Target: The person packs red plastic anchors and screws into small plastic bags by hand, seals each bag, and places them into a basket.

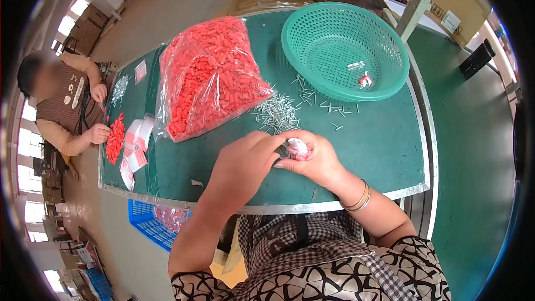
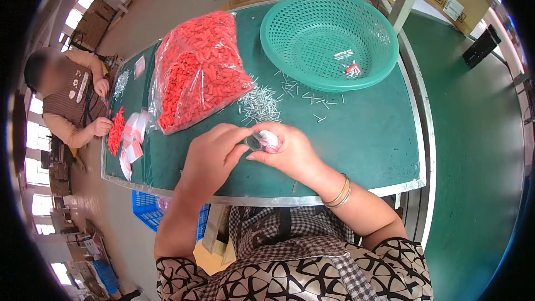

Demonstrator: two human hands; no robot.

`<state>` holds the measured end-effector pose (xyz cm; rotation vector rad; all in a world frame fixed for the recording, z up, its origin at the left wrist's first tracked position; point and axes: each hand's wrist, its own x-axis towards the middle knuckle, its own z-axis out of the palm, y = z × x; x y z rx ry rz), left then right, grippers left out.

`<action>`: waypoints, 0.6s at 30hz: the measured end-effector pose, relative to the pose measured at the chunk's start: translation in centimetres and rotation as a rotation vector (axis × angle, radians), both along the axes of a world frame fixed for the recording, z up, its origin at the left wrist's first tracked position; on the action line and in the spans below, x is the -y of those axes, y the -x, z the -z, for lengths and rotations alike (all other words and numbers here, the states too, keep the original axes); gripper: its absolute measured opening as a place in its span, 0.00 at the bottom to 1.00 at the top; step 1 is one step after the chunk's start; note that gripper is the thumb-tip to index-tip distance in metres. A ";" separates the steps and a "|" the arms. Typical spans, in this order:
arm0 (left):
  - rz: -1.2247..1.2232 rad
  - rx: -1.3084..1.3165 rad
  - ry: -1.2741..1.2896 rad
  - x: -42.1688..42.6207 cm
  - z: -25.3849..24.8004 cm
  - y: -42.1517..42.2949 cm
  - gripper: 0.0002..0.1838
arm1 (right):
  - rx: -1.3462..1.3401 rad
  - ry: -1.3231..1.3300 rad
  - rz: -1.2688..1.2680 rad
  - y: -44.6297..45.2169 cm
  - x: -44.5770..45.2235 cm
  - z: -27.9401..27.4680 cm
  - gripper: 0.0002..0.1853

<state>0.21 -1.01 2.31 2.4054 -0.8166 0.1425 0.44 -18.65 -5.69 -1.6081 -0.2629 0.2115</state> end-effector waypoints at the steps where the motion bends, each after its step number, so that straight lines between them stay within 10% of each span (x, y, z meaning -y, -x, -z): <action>1: -0.003 -0.007 0.073 0.0 -0.3 0.0 0.15 | -0.010 0.007 -0.008 0.0 0.0 -0.1 0.24; 8: -0.632 -0.183 0.445 -5.2 1.6 -2.8 0.06 | -0.022 -0.007 -0.035 0.3 0.2 -1.2 0.24; 14: -0.101 -0.244 -0.042 -1.5 5.9 1.9 0.11 | -0.009 -0.090 0.015 -0.1 0.4 -0.8 0.24; 18: -0.159 -0.135 -0.266 0.6 8.3 3.1 0.09 | 0.001 -0.069 -0.015 0.1 0.4 -1.0 0.24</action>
